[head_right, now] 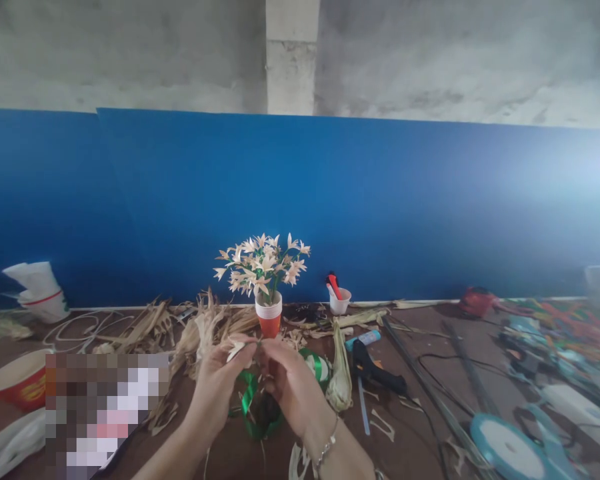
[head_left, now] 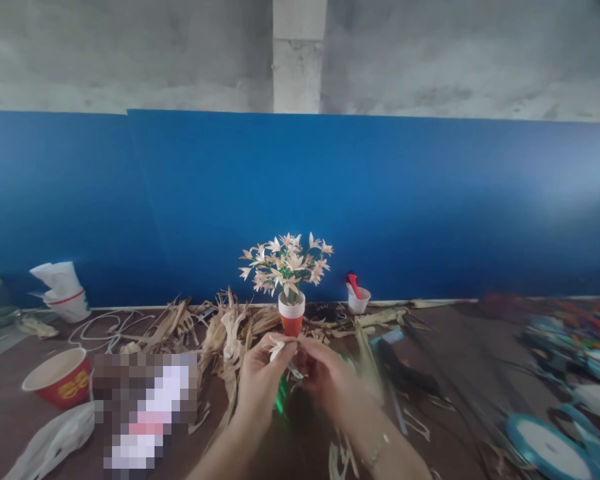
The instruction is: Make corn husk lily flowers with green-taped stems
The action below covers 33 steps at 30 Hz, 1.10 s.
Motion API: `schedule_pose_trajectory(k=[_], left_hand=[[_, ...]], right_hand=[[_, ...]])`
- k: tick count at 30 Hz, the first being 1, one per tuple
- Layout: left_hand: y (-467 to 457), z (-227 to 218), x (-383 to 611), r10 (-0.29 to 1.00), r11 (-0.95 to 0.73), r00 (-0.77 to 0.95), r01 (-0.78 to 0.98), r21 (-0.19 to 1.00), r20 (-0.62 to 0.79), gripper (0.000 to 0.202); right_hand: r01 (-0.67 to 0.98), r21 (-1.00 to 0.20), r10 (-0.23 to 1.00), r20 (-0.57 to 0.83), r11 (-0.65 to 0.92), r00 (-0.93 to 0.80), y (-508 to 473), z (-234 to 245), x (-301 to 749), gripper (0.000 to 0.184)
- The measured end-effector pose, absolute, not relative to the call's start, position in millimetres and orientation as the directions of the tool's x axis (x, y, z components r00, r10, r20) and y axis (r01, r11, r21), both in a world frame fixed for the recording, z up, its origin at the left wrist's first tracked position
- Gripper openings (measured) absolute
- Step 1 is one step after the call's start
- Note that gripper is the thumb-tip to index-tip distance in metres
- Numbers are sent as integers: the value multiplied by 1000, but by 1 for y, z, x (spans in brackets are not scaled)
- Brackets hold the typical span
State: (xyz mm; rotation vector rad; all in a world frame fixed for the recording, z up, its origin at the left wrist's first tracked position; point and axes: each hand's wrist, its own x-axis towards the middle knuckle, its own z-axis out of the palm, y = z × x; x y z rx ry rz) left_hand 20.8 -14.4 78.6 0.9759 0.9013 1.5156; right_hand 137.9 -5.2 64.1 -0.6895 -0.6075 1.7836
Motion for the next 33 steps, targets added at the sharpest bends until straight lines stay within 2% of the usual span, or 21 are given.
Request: schedule_pose_trajectory(k=[5, 8, 15, 19, 22, 25, 30, 33], left_hand=[[-10, 89, 7, 978, -174, 64, -269, 947, 198, 18], [-10, 93, 5, 971, -185, 108, -235, 954, 215, 18], [-16, 88, 16, 988, 29, 147, -436, 899, 40, 23], [-14, 80, 18, 1000, -18, -4, -417, 909, 18, 25], [-11, 79, 14, 986, -161, -81, -250, 955, 145, 23], [-8, 80, 8, 937, -334, -91, 49, 941, 337, 17], [-5, 79, 4, 819, -530, 38, 432, 730, 573, 14], [-6, 78, 2, 746, -579, 75, 564, 589, 662, 13]], right_hand=[[-445, -831, 923, -192, -334, -335, -4, 78, 146, 31], [-358, -890, 934, -168, -281, -315, -4, 84, 151, 28], [-410, -882, 930, -79, -233, -358, -7, 79, 144, 27], [-389, -921, 986, 34, -33, -163, -10, 72, 134, 30], [-264, -962, 994, 94, 76, -57, -9, 72, 132, 28], [-178, -980, 994, 97, 87, -50, -6, 77, 138, 26], [25, -959, 959, 279, 281, -55, -7, 87, 146, 12], [26, -962, 960, 269, 272, -78, -9, 91, 149, 10]])
